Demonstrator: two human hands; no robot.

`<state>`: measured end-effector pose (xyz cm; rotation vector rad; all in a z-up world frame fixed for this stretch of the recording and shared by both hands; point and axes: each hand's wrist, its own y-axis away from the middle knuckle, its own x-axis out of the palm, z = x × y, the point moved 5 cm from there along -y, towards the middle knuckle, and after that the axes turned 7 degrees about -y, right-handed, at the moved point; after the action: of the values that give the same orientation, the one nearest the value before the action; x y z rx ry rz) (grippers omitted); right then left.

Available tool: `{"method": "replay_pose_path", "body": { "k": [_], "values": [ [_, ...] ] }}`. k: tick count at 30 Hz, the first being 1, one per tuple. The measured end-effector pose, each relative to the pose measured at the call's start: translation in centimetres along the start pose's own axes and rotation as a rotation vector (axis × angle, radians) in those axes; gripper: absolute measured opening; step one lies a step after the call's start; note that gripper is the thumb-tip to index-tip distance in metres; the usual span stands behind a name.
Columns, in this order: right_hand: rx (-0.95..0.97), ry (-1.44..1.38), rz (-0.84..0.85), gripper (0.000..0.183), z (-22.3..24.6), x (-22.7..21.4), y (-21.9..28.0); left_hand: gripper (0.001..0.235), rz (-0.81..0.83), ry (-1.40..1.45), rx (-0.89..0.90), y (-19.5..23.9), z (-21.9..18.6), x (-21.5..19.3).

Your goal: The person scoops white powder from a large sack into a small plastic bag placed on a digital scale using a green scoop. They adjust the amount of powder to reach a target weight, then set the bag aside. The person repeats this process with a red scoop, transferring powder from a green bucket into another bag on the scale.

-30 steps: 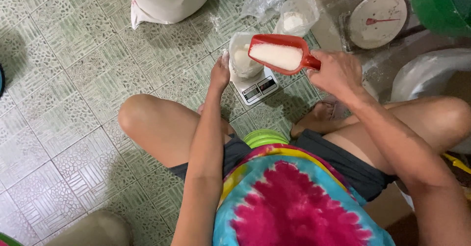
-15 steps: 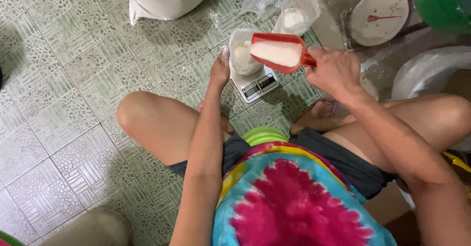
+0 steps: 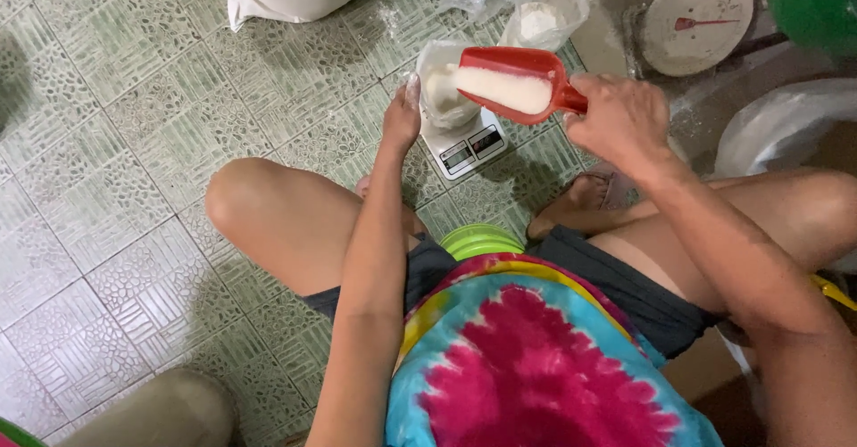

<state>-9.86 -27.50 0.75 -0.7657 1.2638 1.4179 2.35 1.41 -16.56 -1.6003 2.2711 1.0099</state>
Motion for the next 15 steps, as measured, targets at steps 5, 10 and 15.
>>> {"method": "replay_pose_path", "body": {
  "k": [5, 10, 15],
  "values": [
    [-0.021, -0.018, -0.046, 0.057, -0.4, 0.2, -0.1, 0.086, 0.012, 0.010, 0.010, -0.1, 0.0, 0.0],
    [-0.040, -0.076, -0.099, 0.052, 0.5, -0.7, 0.4, 0.087, 0.002, 0.018, 0.031, -0.1, 0.3, 0.1],
    [0.010, -0.076, -0.064, 0.058, -0.3, -0.1, 0.3, 0.085, -0.001, 0.010, 0.048, -0.5, 0.6, 0.3]
  ]
}}
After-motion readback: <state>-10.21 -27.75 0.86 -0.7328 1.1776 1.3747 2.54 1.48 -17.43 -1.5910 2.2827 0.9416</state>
